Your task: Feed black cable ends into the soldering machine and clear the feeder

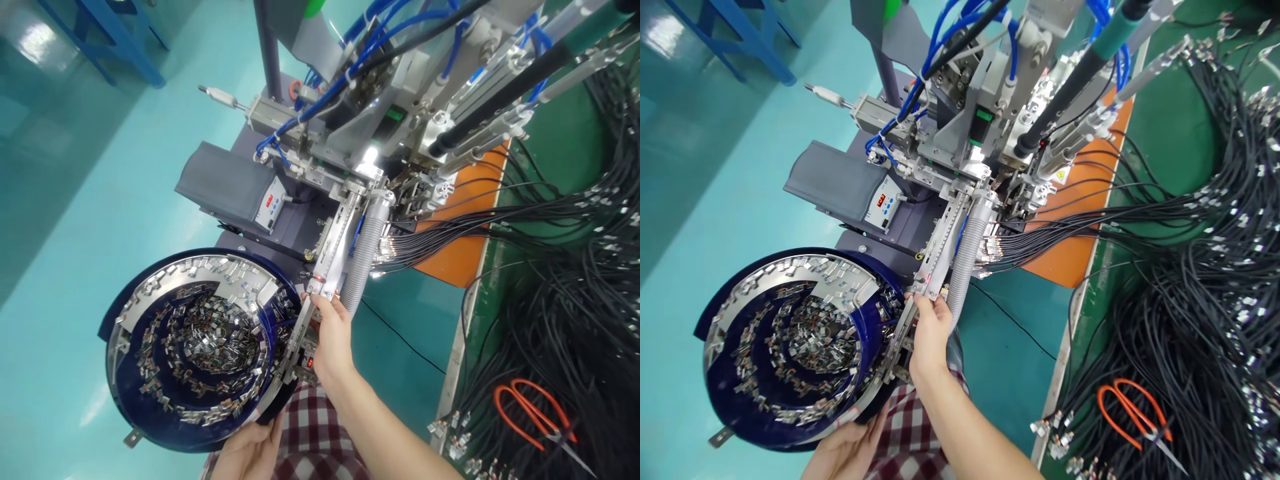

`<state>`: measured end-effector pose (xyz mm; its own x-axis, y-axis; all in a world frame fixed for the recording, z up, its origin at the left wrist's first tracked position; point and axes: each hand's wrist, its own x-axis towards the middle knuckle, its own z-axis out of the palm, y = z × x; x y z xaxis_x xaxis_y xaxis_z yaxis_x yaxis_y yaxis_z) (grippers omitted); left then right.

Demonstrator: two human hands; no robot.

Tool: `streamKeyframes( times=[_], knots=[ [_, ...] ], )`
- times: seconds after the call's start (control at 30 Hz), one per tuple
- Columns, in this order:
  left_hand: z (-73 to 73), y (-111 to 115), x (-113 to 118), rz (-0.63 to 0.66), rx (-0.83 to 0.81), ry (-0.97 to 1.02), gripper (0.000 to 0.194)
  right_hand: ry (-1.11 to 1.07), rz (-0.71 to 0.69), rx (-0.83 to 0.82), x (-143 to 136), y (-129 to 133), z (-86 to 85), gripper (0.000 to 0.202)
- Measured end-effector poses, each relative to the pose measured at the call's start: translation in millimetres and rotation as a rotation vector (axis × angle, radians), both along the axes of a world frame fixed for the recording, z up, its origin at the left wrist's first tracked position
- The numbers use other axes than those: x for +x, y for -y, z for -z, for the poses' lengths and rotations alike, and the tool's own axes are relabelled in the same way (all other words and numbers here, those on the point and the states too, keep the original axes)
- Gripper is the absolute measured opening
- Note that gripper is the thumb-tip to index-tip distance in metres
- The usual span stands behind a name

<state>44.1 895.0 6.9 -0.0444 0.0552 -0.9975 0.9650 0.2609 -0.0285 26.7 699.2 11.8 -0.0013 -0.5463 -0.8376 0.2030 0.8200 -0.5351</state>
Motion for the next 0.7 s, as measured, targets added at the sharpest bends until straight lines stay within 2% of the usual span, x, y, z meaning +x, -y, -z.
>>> streamKeyframes(
  times=[0.2,0.37,0.7],
  knots=[
    [1.8,-6,2,-0.015,-0.037,-0.021,0.073,0.116,0.063,0.051,-4,2,0.4,0.021],
    [3.3,-9,0,-0.022,-0.036,-0.003,0.076,0.077,0.018,0.103,-3,7,-2.2,0.023],
    [7.7,-11,-2,-0.015,-0.028,0.002,0.070,0.065,0.033,0.059,-3,4,-4.1,0.032]
  ],
)
